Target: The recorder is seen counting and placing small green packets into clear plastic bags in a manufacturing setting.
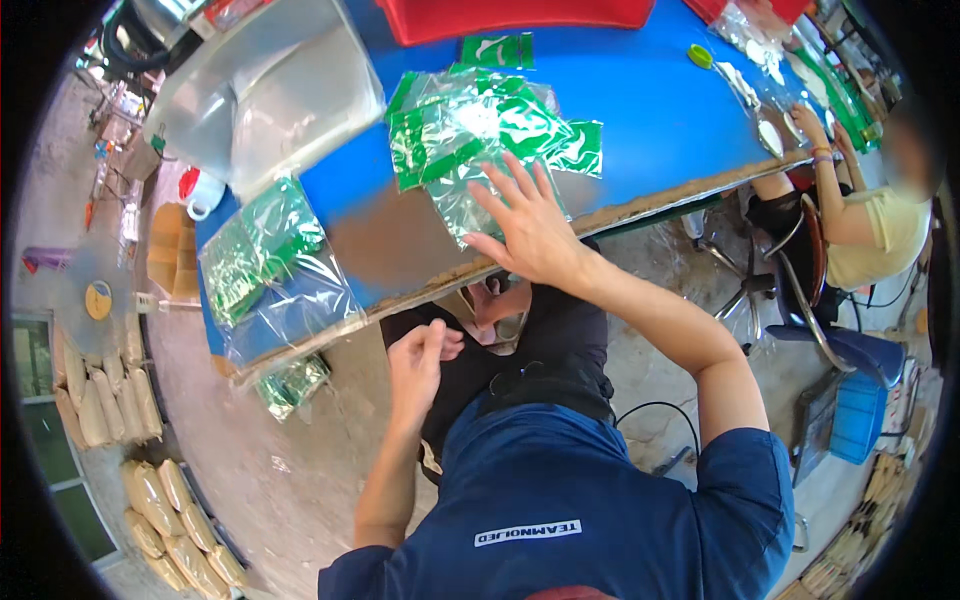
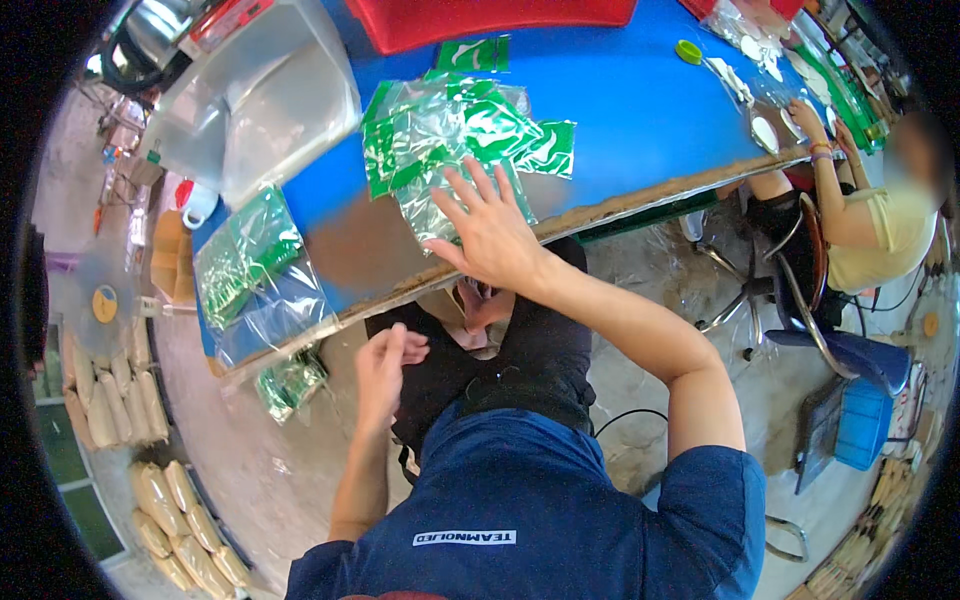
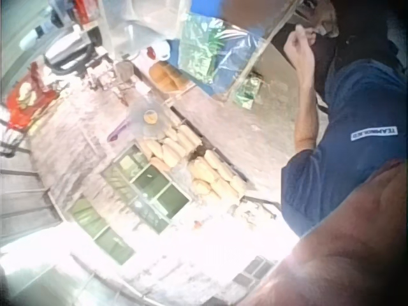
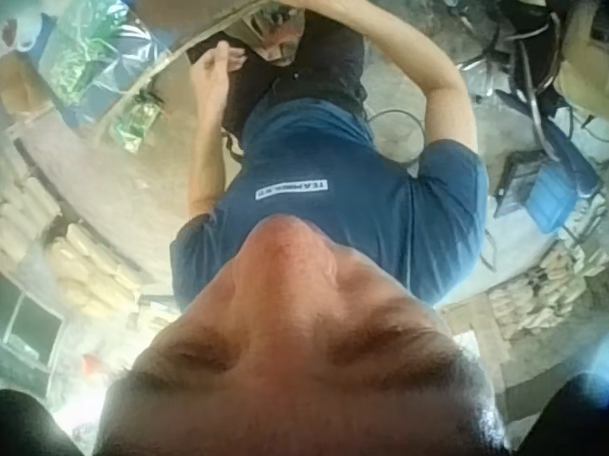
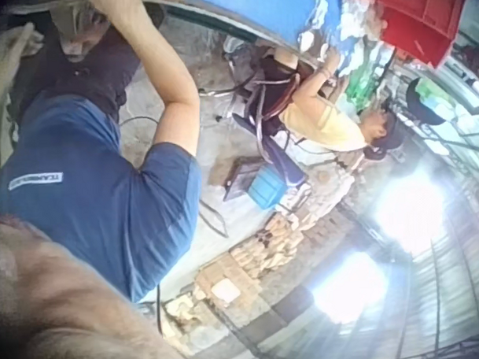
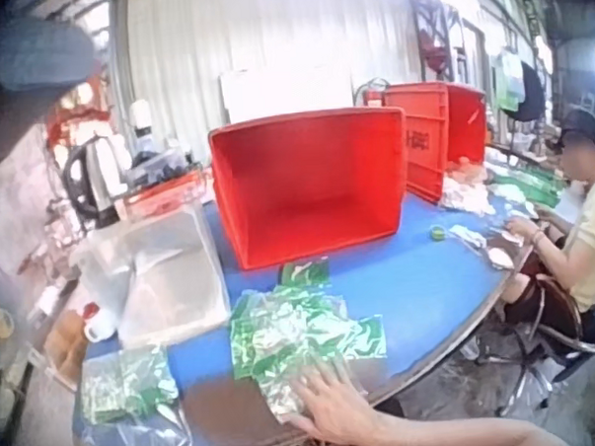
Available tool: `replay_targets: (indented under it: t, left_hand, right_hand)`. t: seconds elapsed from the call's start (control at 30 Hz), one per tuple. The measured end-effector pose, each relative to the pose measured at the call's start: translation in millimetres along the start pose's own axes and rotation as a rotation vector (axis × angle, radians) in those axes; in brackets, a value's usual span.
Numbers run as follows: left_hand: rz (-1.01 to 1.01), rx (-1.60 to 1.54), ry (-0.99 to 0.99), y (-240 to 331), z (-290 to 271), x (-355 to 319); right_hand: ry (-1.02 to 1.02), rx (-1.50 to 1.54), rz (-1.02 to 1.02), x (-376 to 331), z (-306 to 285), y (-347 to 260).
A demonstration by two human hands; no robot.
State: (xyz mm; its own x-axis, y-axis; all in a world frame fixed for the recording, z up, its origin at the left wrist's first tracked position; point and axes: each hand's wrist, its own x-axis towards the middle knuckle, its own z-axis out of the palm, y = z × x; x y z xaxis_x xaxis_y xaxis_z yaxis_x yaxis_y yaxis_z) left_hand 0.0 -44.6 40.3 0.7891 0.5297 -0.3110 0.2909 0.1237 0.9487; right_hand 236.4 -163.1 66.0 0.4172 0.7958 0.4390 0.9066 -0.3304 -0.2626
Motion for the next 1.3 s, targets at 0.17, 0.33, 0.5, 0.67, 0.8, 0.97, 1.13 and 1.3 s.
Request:
replay_targets:
  t: [0.17, 0.33, 0.5, 0.67, 0.8, 0.97, 1.13, 1.3]
  left_hand:
    - [-0.197, -0.804, -0.095, 2.4, 33.8, 15.4]
    - [-0.064, -0.702, 0.163, -9.9, 30.6, 23.3]
    - [-0.142, -0.689, 0.160, -7.3, 15.2, 21.2]
    - [-0.146, -0.671, 0.125, -5.7, 14.4, 20.0]
    - [-0.090, -0.729, -0.015, -1.0, 16.6, 12.9]
    - [-0.060, -0.709, 0.198, -3.4, 30.0, 13.8]
    - [-0.063, -0.778, 0.220, -13.7, 19.8, 21.4]
    - [-0.226, -0.961, -0.010, -17.1, -3.6, 14.2]
  right_hand:
    - [-0.201, 0.285, -0.189, -35.6, 8.8, -24.4]
    - [-0.021, 0.274, -0.098, -14.9, -4.3, -15.9]
    - [-0.127, 0.005, -0.076, -36.3, -22.5, 23.6]
    - [0.003, 0.122, 0.110, -25.2, -33.9, 13.3]
    - [-0.201, 0.316, 0.428, 10.8, -40.3, -55.3]
    - [-0.287, 0.489, -0.034, 7.6, 4.0, -77.1]
    - [0.172, -0.012, 0.022, 67.0, 25.2, 6.4]
    - [-0.169, -0.077, -0.147, 21.3, 30.7, -1.5]
